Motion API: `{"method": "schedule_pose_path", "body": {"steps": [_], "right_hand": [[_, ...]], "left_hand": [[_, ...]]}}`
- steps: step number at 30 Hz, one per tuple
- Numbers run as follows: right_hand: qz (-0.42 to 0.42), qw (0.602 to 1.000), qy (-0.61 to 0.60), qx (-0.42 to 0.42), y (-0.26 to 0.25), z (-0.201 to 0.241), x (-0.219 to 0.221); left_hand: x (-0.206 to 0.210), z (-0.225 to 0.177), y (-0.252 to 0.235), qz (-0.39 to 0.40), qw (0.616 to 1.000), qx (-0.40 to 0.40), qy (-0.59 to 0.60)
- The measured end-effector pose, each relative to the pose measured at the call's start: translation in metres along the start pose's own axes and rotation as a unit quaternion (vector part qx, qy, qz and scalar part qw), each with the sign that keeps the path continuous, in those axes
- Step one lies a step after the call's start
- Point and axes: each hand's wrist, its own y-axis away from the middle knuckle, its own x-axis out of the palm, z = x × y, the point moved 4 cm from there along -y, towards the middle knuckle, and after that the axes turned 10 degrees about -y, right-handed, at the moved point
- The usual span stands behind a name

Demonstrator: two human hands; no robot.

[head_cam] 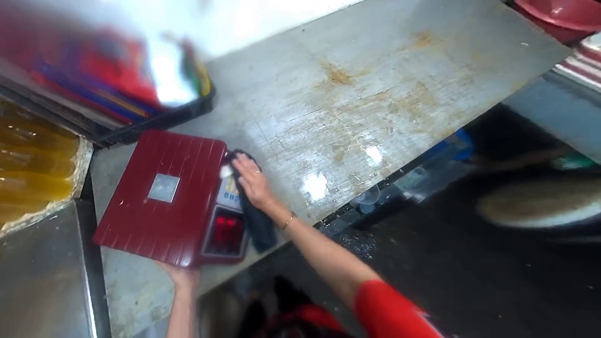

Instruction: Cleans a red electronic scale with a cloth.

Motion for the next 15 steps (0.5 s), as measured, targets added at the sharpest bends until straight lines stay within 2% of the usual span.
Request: {"method": "schedule_pose_path", "body": {"steps": [2,3,4,5,7,8,10,13,15], "right_hand": [[-0.16,0.964,-0.057,0.205,0.03,0.013,0.012],[-0.172,0.949,-0.064,0.255,0.047,0.033,0.021],[-0.142,0.954,-0.07,0.253,0.063,0.058,0.034],[-0.082,0.971,-0.069,0.215,0.081,0.087,0.047],[0.043,0.995,-0.038,0.081,0.109,0.127,0.065],[0.072,0.997,-0.019,0.029,0.111,0.131,0.067],[0.052,0.999,0.017,0.001,0.088,0.11,0.058],[-0.022,0.989,0.025,0.141,0.036,0.061,0.03],[-0.151,0.966,0.005,0.209,0.006,0.036,0.01]], "left_hand": [[0.001,-0.001,-0.001,0.002,1.0,0.005,0.007],[0.002,-0.001,-0.003,0.006,1.0,0.004,0.011],[0.002,-0.002,-0.004,0.01,1.0,0.004,0.01],[0.003,-0.004,-0.004,0.018,1.0,0.01,0.004],[0.006,-0.011,0.002,0.036,0.999,0.032,-0.015],[0.008,-0.015,0.004,0.042,0.998,0.034,-0.015],[0.011,-0.02,0.002,0.056,0.998,0.03,-0.01],[0.005,-0.016,-0.001,0.092,0.996,-0.015,-0.002],[0.003,-0.015,-0.004,0.117,0.992,-0.04,0.002]]}}
